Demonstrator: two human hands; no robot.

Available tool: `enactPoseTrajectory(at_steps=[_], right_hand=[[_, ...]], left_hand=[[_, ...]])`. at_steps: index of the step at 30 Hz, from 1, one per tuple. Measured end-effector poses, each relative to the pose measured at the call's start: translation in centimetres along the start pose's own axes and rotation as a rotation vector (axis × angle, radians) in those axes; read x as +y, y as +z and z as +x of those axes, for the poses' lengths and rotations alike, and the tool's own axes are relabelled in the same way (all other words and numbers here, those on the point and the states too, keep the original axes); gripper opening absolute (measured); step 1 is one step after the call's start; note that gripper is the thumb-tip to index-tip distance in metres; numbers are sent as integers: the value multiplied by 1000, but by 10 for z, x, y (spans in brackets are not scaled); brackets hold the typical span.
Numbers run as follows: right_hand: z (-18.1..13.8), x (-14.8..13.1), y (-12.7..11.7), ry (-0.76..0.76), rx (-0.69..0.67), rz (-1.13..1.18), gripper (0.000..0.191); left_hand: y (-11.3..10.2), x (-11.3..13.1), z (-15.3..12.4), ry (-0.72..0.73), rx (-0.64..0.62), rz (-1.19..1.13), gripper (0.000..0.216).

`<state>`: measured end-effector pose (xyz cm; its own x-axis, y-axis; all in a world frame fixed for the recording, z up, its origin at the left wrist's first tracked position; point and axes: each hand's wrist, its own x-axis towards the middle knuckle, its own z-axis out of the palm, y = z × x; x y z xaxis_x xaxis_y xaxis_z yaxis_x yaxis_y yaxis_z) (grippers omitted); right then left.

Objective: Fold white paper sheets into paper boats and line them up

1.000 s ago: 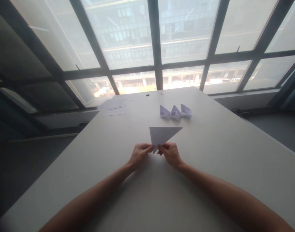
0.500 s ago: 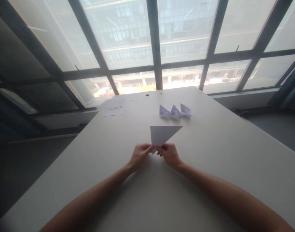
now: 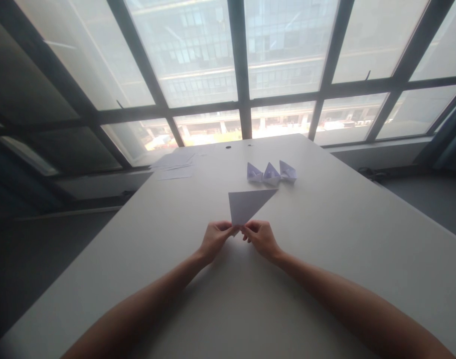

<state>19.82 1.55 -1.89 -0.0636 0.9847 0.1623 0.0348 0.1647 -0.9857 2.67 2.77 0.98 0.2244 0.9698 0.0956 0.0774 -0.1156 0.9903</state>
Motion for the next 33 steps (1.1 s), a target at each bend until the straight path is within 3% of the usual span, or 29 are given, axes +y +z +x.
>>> enactPoseTrajectory(at_steps=[4,8,13,20,25,33], right_hand=[[1,1,-1,-2,-76,-37,38],[0,2,-1,-33,-54,-66,39],[-2,1,-2,-80,-55,-74,36],[0,-1,-1,-63,-29,-13,31],[3,-2,-4,-76,145,20,34],[2,-2,-4,-73,128,69,33]], left_hand=[[0,0,0,-46,29,-97,35],[0,-2,-1,-100,-23,-144,34],[1,-2,-2,-34,-74,-134,33],[2,-5,0,0,68,-116,32],[2,-2,-1,39,-10,-32,33],[-1,-1,0,98,-145,35,42]])
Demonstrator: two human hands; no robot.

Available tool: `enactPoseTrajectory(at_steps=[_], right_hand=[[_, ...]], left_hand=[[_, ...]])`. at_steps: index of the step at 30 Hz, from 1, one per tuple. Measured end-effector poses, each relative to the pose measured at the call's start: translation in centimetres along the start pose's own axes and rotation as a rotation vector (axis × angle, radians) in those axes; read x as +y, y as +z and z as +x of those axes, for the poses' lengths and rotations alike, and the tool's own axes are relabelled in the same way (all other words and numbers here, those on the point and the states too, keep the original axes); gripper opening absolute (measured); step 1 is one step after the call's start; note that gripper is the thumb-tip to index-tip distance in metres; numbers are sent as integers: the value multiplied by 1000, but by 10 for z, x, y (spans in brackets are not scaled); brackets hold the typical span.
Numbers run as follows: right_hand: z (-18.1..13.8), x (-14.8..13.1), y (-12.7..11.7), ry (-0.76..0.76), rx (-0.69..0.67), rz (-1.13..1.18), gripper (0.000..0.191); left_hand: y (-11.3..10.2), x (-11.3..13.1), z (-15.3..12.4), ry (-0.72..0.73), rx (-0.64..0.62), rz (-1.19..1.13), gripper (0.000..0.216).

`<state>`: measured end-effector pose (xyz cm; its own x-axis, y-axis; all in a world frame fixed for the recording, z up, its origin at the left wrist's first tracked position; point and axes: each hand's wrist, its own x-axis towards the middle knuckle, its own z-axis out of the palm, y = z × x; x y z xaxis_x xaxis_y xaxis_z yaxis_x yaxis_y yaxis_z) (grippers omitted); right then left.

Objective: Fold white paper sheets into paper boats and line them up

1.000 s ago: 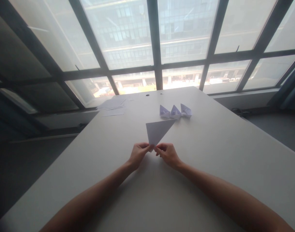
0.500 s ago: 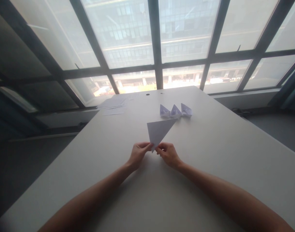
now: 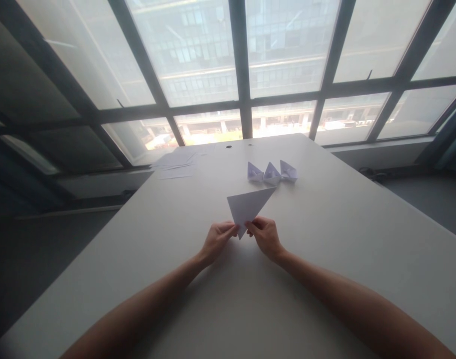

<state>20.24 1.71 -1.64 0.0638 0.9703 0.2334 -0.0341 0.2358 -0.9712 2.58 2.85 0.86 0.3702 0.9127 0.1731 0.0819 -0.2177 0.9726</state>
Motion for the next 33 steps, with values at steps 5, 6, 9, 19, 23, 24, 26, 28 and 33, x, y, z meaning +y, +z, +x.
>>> enactPoseTrajectory(at_steps=[5,6,9,19,23,24,26,28,33], right_hand=[[0,-1,1,14,-7,18,34],[0,-1,1,14,-9,15,34],[0,-2,1,14,-20,8,37],[-3,0,5,13,-235,-216,30],[-4,-2,6,-6,-249,-164,31],[-4,-2,6,3,-249,-144,31],[-4,-4,6,28,-263,-114,31],[-3,-5,6,51,-284,-92,30],[-3,-3,5,63,-283,-41,36]], left_hand=[[0,-2,0,-56,-66,20,42],[0,-2,-1,-67,-85,12,41],[0,-2,-1,-101,-94,-33,38],[-1,-8,2,-228,134,-257,33],[1,-12,2,-225,101,-299,33],[2,-12,2,-220,105,-316,33],[2,-13,1,-206,122,-347,32],[2,-12,1,-192,116,-360,32],[4,-6,1,-168,17,-394,28]])
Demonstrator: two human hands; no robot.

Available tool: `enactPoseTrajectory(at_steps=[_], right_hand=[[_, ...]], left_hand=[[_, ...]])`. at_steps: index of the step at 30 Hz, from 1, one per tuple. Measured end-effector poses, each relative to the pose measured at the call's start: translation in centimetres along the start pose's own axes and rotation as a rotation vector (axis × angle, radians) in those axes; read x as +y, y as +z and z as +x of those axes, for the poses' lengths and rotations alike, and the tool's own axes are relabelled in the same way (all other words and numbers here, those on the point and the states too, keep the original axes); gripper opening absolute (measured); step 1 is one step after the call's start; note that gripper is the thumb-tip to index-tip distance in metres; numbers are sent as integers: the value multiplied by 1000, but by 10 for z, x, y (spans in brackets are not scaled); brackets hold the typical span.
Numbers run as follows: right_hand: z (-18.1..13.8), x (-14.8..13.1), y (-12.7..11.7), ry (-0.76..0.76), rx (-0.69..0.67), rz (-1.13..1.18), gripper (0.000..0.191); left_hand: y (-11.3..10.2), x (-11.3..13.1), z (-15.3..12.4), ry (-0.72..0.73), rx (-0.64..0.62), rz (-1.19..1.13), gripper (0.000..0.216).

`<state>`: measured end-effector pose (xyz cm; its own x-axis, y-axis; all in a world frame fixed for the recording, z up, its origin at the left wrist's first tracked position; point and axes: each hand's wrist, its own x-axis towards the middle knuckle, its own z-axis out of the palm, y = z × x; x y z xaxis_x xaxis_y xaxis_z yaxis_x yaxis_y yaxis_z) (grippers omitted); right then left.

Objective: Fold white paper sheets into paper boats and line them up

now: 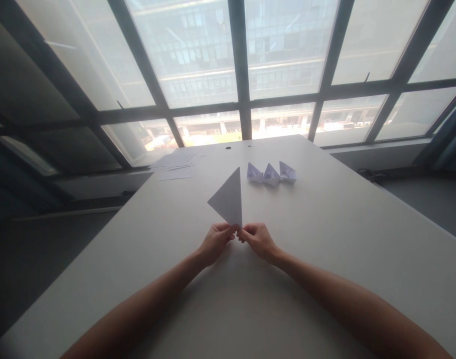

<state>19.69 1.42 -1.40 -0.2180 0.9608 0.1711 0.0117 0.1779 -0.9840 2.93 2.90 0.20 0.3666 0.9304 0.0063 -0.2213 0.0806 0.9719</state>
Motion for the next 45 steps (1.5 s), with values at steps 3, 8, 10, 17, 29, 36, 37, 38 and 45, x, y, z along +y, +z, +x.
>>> enactPoseTrajectory(at_steps=[3,8,10,17,29,36,37,38,45], right_hand=[[1,3,0,-17,9,8,38],[0,3,2,-54,18,-78,34],[-2,1,3,-67,31,-117,33],[-3,-9,-3,-134,137,-182,35],[7,6,-6,-24,329,141,30],[-1,-1,4,-181,101,138,29],[-1,-1,4,-194,80,132,30],[-1,0,3,-207,64,129,32],[1,3,-3,-189,13,83,39]], left_hand=[[1,0,-1,-6,-29,-17,29],[-6,-7,2,26,47,32,31],[-8,-10,3,45,56,48,30],[-4,0,1,51,72,210,33],[0,-4,0,376,185,723,83],[6,7,-7,614,44,1036,53],[5,7,-7,615,41,1034,50],[4,7,-6,618,40,1025,48],[3,3,-2,620,23,863,42]])
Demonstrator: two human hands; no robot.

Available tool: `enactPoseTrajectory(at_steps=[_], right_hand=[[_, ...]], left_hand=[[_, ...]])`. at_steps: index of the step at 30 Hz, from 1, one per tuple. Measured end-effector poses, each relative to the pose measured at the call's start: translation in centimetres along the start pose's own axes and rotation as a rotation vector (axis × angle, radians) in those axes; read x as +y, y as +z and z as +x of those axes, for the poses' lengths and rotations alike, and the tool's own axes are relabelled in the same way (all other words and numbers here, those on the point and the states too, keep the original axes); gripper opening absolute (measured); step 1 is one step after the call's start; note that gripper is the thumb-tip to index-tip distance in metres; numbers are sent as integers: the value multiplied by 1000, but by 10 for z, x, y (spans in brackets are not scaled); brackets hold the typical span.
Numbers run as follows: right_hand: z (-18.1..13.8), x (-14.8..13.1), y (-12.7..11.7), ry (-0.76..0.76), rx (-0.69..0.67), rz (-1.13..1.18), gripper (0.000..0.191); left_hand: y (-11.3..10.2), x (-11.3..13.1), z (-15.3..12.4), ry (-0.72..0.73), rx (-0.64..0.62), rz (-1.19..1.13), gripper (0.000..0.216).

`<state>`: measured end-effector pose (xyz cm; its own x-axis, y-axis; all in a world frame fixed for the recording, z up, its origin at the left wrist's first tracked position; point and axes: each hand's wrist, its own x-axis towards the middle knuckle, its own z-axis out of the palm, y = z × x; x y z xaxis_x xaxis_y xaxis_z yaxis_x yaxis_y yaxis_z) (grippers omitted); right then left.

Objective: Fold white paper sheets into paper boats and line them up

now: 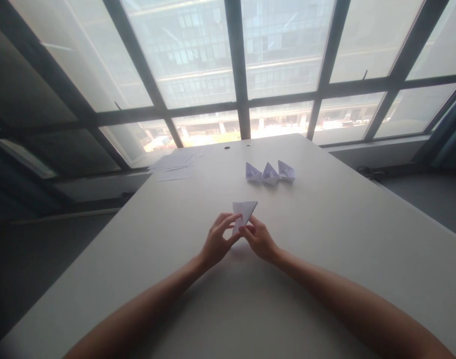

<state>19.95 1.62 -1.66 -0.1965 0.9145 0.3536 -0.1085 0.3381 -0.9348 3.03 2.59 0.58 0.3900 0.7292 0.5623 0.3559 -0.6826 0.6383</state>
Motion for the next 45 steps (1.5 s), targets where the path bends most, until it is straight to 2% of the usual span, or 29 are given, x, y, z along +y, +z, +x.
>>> enactPoseTrajectory(at_steps=[5,13,18,23,30,33,38,41,45], right_hand=[[1,-4,0,-60,4,-38,39],[1,-16,2,-46,30,-107,35],[0,-18,4,-81,114,-229,32],[-1,-14,3,-35,186,-384,35],[-8,-17,9,-134,83,-570,32],[-9,-18,11,-126,80,-658,32],[-7,-22,8,-64,204,-833,32],[-5,-23,5,-79,223,-800,33],[-2,-20,-3,-127,227,-600,37]], left_hand=[[-1,1,1,12,-7,-104,46],[-5,1,2,-45,-16,-151,46],[-1,3,-1,-59,6,-111,61],[4,0,-4,-116,18,-81,66],[5,5,0,-209,85,-73,59],[4,10,3,-168,88,-4,49],[4,18,0,-81,70,24,51],[2,19,-2,-106,101,26,51],[-4,18,0,-213,165,-47,44]])
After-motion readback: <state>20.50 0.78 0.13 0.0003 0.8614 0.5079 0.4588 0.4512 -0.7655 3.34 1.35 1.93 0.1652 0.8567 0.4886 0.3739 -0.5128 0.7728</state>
